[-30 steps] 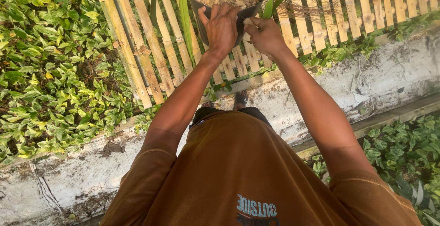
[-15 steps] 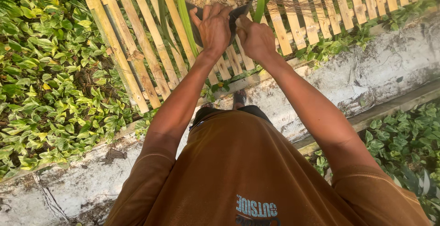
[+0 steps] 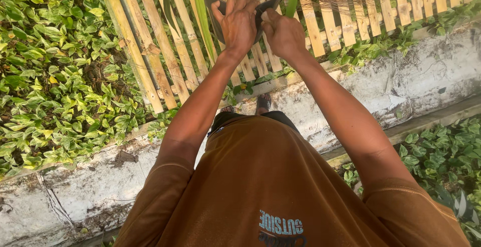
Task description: The person tends to potted plants on a wooden slatted table by removing debris and adjusting the plants. They use a small brush to sweep the surface and handle the plants with their hands, occasionally using a small wooden stick to adjust the soil or plant position.
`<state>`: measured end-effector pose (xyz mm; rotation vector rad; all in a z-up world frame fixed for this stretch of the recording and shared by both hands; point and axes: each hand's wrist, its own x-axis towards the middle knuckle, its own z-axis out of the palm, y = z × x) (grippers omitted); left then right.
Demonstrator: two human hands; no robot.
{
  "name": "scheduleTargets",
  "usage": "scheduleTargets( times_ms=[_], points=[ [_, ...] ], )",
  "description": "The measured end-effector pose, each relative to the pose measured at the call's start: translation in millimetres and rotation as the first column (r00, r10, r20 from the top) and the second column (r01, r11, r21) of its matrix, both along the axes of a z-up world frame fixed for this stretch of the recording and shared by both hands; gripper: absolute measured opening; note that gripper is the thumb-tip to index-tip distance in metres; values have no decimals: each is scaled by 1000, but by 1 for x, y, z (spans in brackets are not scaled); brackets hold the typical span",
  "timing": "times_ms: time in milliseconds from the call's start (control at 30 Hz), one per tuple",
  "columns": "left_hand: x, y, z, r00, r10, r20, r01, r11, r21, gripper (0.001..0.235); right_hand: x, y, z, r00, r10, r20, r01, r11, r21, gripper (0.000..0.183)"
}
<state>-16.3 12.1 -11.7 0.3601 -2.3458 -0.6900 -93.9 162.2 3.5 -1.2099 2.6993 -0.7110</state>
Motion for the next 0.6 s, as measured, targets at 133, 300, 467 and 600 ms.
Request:
scheduleTargets(
  times_ms=[133,300,467,600],
  points=[
    [0,-1,3,1000,-4,12,4,1000,18,24,-9,-7,17,19,-11,1000,561,828,-1,36],
    [19,17,-5,1000,-13,2,13,1000,24,21,37,2,0,294,-89,952,563,821,-97,35],
    [57,39,-42,1000,2,-25,-2,1000,-15,18,78,32,-42,696,-43,717,364,881,-300,43],
    [77,41,-75,991,-62,120,27,961,274,13,99,41,-75,888,-166,429,269,944,-192,46]
  ],
)
